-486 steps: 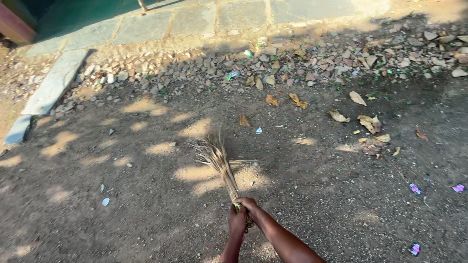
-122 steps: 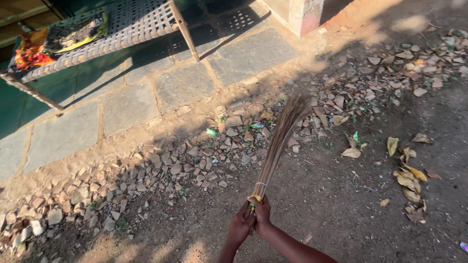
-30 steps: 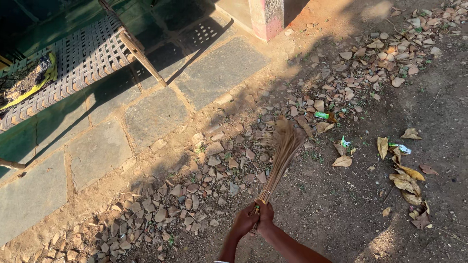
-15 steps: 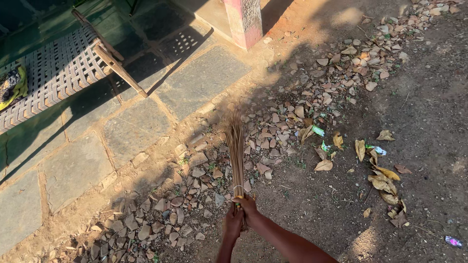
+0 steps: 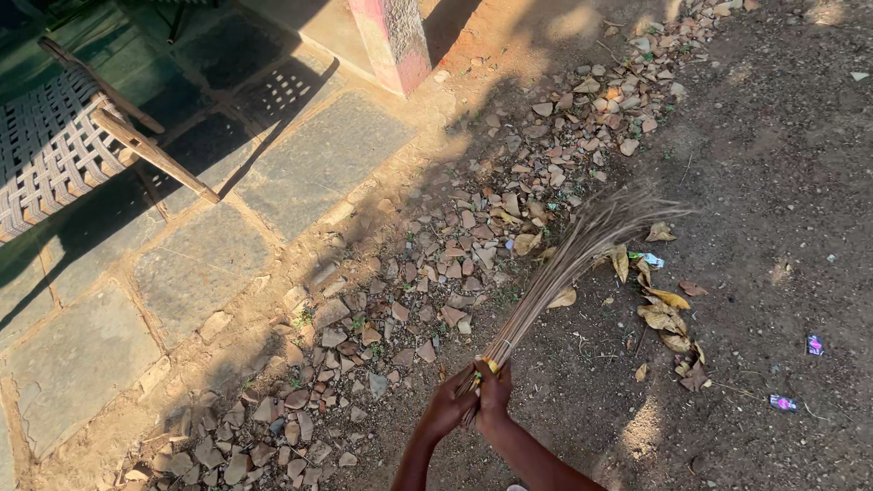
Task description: The person sweeps dirt and dried leaves on the ground using a broom made of sticks.
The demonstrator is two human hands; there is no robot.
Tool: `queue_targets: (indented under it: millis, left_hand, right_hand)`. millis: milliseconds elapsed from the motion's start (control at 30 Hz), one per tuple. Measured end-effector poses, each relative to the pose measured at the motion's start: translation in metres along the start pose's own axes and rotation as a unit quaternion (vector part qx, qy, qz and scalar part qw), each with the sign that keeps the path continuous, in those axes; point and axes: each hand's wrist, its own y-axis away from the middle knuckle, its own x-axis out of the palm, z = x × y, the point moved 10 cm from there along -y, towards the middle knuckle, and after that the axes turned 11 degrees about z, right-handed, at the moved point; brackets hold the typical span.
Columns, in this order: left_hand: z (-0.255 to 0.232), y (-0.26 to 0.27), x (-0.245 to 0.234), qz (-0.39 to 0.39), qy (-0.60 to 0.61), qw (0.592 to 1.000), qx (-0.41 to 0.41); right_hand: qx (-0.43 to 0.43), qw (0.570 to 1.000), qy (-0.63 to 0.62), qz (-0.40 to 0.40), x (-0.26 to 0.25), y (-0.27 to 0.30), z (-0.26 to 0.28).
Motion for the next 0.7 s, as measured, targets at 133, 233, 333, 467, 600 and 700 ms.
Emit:
queue_targets:
  millis: [133, 233, 333, 467, 600, 700]
  left_hand:
    - [0.037, 0.032, 0.013, -0.010, 0.097, 0.953, -0.286]
    - [0.036, 0.018, 0.045, -0.062, 0.200, 0.937, -0.279]
    - [0.053, -0.010, 0.091, -0.048, 0.181, 0.920, -0.346]
    - [0.041, -0.056, 0.141, 0.069, 0.151, 0.952, -0.258]
    - [0.009, -0.065, 0.139, 0.104, 0.161, 0.976, -0.108]
    - [0.005, -0.047, 0.117, 0.073, 0.172, 0.978, -0.095]
  right_hand:
    - [0.052, 0.993, 0.050, 0.093, 0.017, 0.007, -0.011]
    - [0.169, 0.974, 0.123, 0.082, -0.002, -0.010, -0.019]
    - [0.228, 0.957, 0.170, 0.066, -0.042, -0.028, 0.001]
    - [0.177, 0.976, 0.116, -0.047, -0.099, -0.027, 0.036]
    - [0.059, 0.992, 0.028, -0.109, -0.111, -0.021, 0.064]
    - [0.004, 0.995, 0.032, -0.093, -0.099, -0.007, 0.060]
